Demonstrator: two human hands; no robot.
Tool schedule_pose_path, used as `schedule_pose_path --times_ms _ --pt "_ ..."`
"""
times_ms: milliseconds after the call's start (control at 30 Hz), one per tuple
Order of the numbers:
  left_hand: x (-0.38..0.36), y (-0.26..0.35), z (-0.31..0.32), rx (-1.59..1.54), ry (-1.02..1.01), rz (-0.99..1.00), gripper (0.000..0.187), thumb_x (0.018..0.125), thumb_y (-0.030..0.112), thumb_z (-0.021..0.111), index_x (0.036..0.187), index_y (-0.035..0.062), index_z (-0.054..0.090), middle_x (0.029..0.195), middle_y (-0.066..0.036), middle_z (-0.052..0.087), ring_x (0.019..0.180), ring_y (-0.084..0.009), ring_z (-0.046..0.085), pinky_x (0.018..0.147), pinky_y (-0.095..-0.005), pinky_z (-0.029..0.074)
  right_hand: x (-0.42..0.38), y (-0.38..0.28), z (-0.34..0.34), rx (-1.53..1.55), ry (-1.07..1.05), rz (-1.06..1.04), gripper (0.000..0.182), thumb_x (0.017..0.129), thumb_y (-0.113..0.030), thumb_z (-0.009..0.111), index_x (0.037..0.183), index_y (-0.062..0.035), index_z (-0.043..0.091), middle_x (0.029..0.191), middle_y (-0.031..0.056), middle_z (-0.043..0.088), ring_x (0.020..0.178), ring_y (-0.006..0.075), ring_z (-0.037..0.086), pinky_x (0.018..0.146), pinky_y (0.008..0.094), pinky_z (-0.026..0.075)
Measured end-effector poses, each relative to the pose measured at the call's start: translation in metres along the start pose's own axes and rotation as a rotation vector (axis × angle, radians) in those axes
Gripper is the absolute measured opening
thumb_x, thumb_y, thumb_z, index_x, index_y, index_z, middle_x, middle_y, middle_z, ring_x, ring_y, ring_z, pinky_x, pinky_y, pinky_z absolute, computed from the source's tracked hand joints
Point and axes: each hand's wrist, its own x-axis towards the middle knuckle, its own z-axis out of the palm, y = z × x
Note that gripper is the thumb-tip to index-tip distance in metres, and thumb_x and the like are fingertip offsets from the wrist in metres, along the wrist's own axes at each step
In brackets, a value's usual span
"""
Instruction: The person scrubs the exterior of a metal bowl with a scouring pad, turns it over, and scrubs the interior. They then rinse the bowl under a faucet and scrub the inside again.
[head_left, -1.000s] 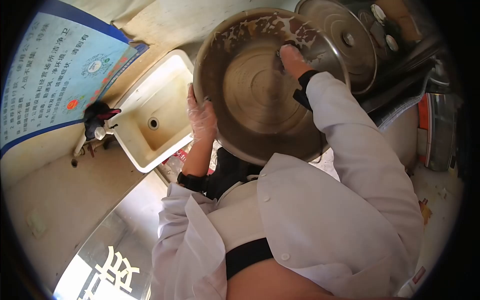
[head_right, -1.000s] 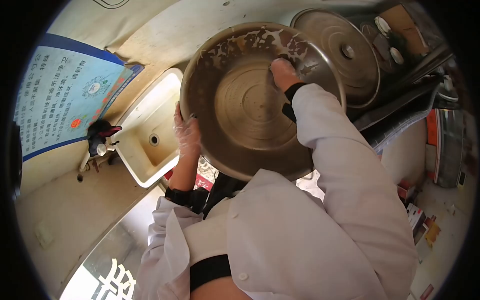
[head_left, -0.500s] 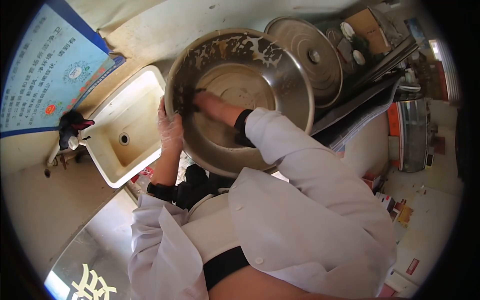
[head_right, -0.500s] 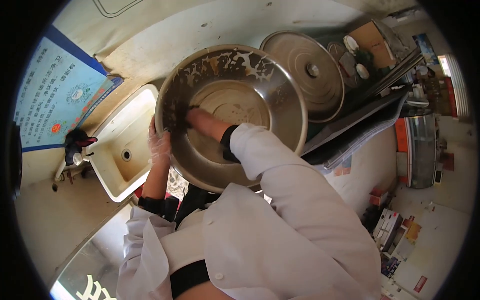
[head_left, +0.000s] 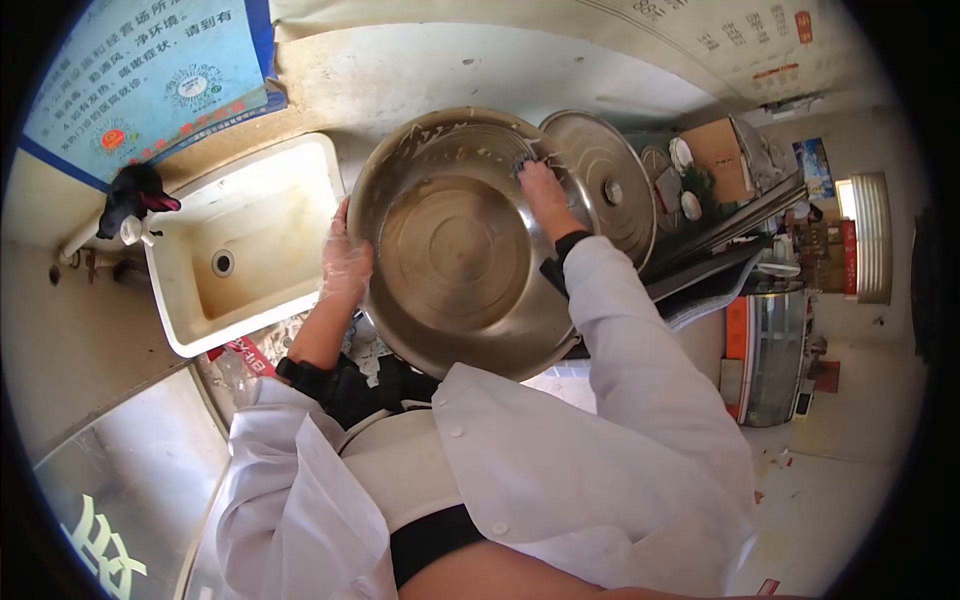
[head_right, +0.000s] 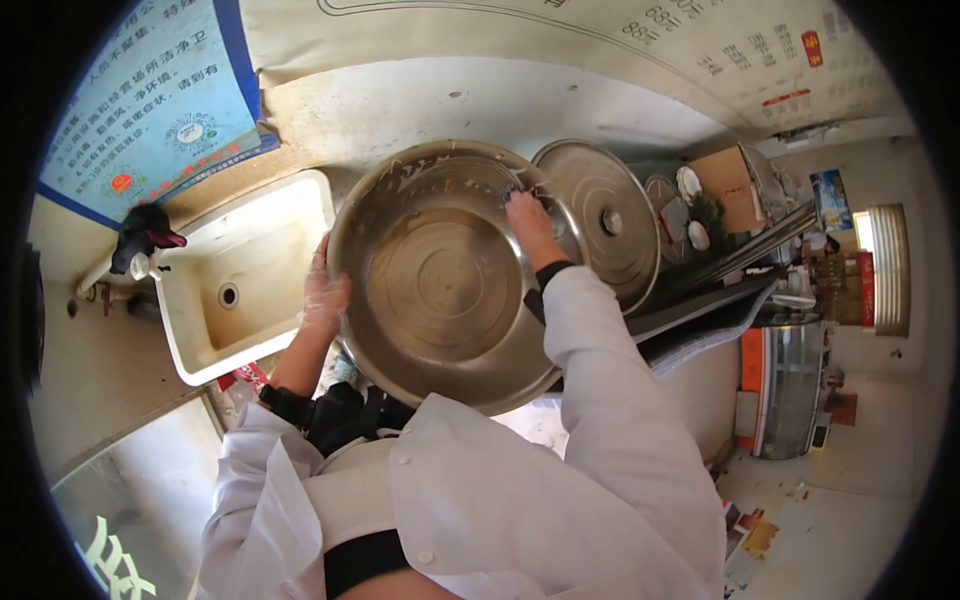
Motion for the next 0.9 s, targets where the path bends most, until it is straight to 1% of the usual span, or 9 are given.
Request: schedule_pose_path --times_ms 167,233,400,467,533,633,700,800,900 --pt "-0.004 0.011 -0.005 -0.043 -0.016 -0.047 0.061 0.066 -0.006 0.039 0.125 0.008 0.031 0.106 -0.013 0.051 0.095 -0.0204 0.05 0.083 -0.0274 0.038 0.006 -0.053 0.036 0.251 0.082 -0.015 0.016 0.081 -0.015 0.037 0.085 -0.0047 0.05 0.088 0.0171 0.05 0.09 0.0293 0.048 0.079 0.0396 0.038" --pt "-0.002 0.009 -0.005 -0.017 -0.044 -0.067 0.061 0.066 -0.005 0.039 0.125 0.007 0.03 0.106 -0.014 0.051 0.095 -0.0209 0.05 0.083 -0.0273 0.038 0.027 -0.095 0.062 0.526 0.126 0.155 0.018 0.08 -0.014 0.038 0.089 -0.0035 0.05 0.092 0.0167 0.049 0.093 0.0291 0.046 0.082 0.039 0.037" --pt "-0.003 0.004 -0.005 -0.064 -0.054 -0.007 0.06 0.066 -0.004 0.04 0.125 0.0069 0.031 0.104 -0.013 0.051 0.094 -0.0202 0.05 0.081 -0.0264 0.038 0.02 -0.158 0.061 0.402 0.316 -0.103 0.021 0.081 -0.013 0.038 0.093 -0.0023 0.051 0.092 0.0162 0.05 0.092 0.0309 0.046 0.081 0.0383 0.037" --pt "-0.002 0.009 -0.004 -0.038 -0.041 -0.105 0.061 0.066 -0.004 0.04 0.124 0.0088 0.032 0.104 -0.013 0.051 0.094 -0.0194 0.05 0.08 -0.026 0.039 0.024 -0.156 0.046 0.402 0.313 -0.136 0.02 0.08 -0.011 0.039 0.094 -0.0022 0.051 0.092 0.0165 0.05 0.092 0.0317 0.046 0.08 0.0385 0.037" --pt "0.0 0.006 -0.003 -0.013 -0.035 -0.096 0.061 0.066 -0.005 0.041 0.124 0.0095 0.032 0.103 -0.013 0.052 0.093 -0.0193 0.05 0.079 -0.0261 0.039 0.043 -0.136 0.026 0.221 0.343 0.174 0.019 0.078 -0.006 0.039 0.093 -0.0026 0.051 0.093 0.0174 0.049 0.092 0.0313 0.046 0.08 0.0387 0.037" --pt "0.0 0.003 -0.003 0.007 -0.033 -0.107 0.062 0.065 -0.005 0.041 0.124 0.0103 0.032 0.101 -0.013 0.053 0.09 -0.0194 0.052 0.076 -0.0263 0.041 0.048 -0.092 -0.023 0.16 0.361 0.282 0.02 0.075 -0.002 0.042 0.093 -0.0028 0.051 0.094 0.017 0.048 0.093 0.0307 0.046 0.081 0.0387 0.037" --pt "0.001 0.006 -0.004 -0.004 -0.024 -0.121 0.062 0.065 -0.005 0.042 0.125 0.0106 0.032 0.1 -0.013 0.054 0.088 -0.0196 0.053 0.075 -0.0264 0.042 0.049 -0.065 -0.035 0.149 0.614 0.243 0.023 0.072 -0.003 0.048 0.095 -0.0035 0.049 0.095 0.0158 0.047 0.093 0.0304 0.044 0.081 0.0386 0.036" --pt "-0.001 0.008 -0.003 -0.087 -0.061 -0.201 0.067 0.061 -0.007 0.039 0.125 0.0062 0.029 0.109 -0.011 0.049 0.101 -0.0182 0.047 0.084 -0.024 0.037 0.056 -0.059 -0.039 0.225 0.661 0.108 0.029 0.067 -0.003 0.053 0.096 -0.0038 0.047 0.097 0.0154 0.045 0.094 0.0307 0.043 0.082 0.0401 0.035" --pt "-0.001 0.002 -0.002 -0.143 -0.027 -0.162 0.063 0.065 -0.005 0.042 0.125 0.0113 0.032 0.097 -0.01 0.054 0.085 -0.018 0.053 0.072 -0.0255 0.043 0.071 -0.098 -0.05 0.343 0.592 -0.085 0.033 0.065 -0.003 0.053 0.097 -0.0045 0.046 0.099 0.0147 0.043 0.096 0.0307 0.042 0.083 0.041 0.034"
